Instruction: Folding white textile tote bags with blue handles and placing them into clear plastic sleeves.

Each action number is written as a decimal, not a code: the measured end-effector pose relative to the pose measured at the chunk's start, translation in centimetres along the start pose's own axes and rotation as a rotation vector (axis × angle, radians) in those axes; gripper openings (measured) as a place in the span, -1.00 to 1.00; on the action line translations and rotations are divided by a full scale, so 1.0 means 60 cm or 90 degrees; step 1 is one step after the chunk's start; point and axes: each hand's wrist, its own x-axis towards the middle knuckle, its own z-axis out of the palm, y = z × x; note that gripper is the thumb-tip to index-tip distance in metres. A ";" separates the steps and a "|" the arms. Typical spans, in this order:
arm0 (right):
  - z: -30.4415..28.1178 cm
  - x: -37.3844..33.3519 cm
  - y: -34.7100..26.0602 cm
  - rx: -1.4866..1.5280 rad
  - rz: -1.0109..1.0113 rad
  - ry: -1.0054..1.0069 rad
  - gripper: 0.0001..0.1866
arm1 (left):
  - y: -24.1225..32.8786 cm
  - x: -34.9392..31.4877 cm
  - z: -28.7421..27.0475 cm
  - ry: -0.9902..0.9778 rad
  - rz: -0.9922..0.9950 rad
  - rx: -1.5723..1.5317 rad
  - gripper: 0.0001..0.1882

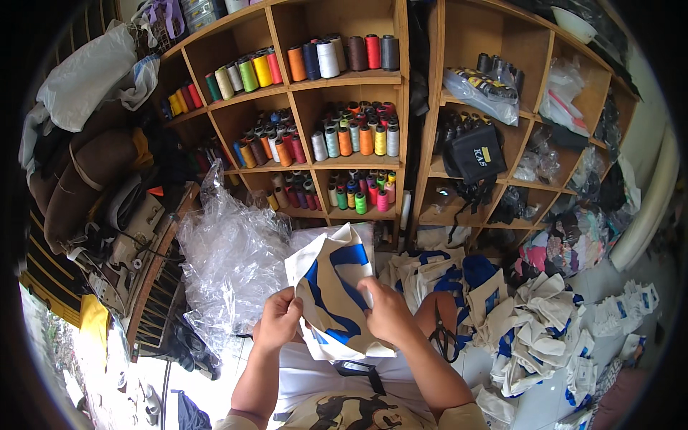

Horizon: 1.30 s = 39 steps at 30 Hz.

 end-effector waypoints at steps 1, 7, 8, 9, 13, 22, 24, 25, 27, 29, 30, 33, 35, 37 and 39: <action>0.003 0.004 -0.004 0.000 0.000 0.001 -0.55 | -0.004 0.001 0.003 0.000 0.001 0.000 -0.83; 0.001 0.023 -0.028 0.037 0.097 -0.051 -0.48 | -0.010 0.003 0.018 -0.005 -0.017 -0.055 -0.83; 0.010 0.025 -0.010 0.016 -0.009 0.027 -0.48 | -0.018 0.003 0.016 -0.007 -0.018 -0.056 -0.83; 0.019 0.027 0.006 -0.006 -0.116 0.104 -0.47 | -0.030 0.004 0.011 -0.011 0.009 -0.036 -0.83; 0.036 0.028 0.027 0.088 0.150 0.111 -0.35 | -0.039 0.003 0.011 -0.039 0.023 -0.018 -0.83; 0.061 0.012 0.026 0.241 0.162 0.043 -0.76 | -0.053 0.013 0.025 0.001 -0.095 0.027 -0.79; 0.067 0.009 0.022 0.256 0.107 0.042 -0.78 | -0.050 0.011 0.030 -0.052 -0.076 0.027 -0.75; 0.061 0.008 0.015 0.259 0.097 0.028 -0.79 | -0.054 0.013 0.029 -0.052 -0.077 0.025 -0.75; 0.055 0.008 -0.001 0.291 0.111 0.020 -0.78 | -0.067 0.017 0.025 -0.095 -0.058 0.002 -0.75; 0.058 0.008 0.002 0.322 0.126 0.016 -0.77 | -0.075 0.018 0.023 -0.121 -0.041 -0.005 -0.73; 0.066 0.006 0.012 0.318 0.123 0.041 -0.75 | -0.078 0.019 0.024 -0.149 -0.024 -0.010 -0.71; 0.065 0.004 0.011 0.301 0.125 0.053 -0.72 | -0.088 0.019 0.031 -0.124 0.053 -0.036 -0.72; 0.059 0.002 0.001 0.288 0.131 0.041 -0.71 | -0.069 0.013 0.024 -0.135 0.015 -0.028 -0.73; 0.052 0.000 -0.007 0.286 0.130 0.022 -0.69 | -0.064 0.010 0.020 -0.146 -0.022 -0.020 -0.73; 0.051 0.001 -0.012 0.287 0.131 0.016 -0.69 | -0.065 0.009 0.017 -0.140 -0.016 -0.054 -0.72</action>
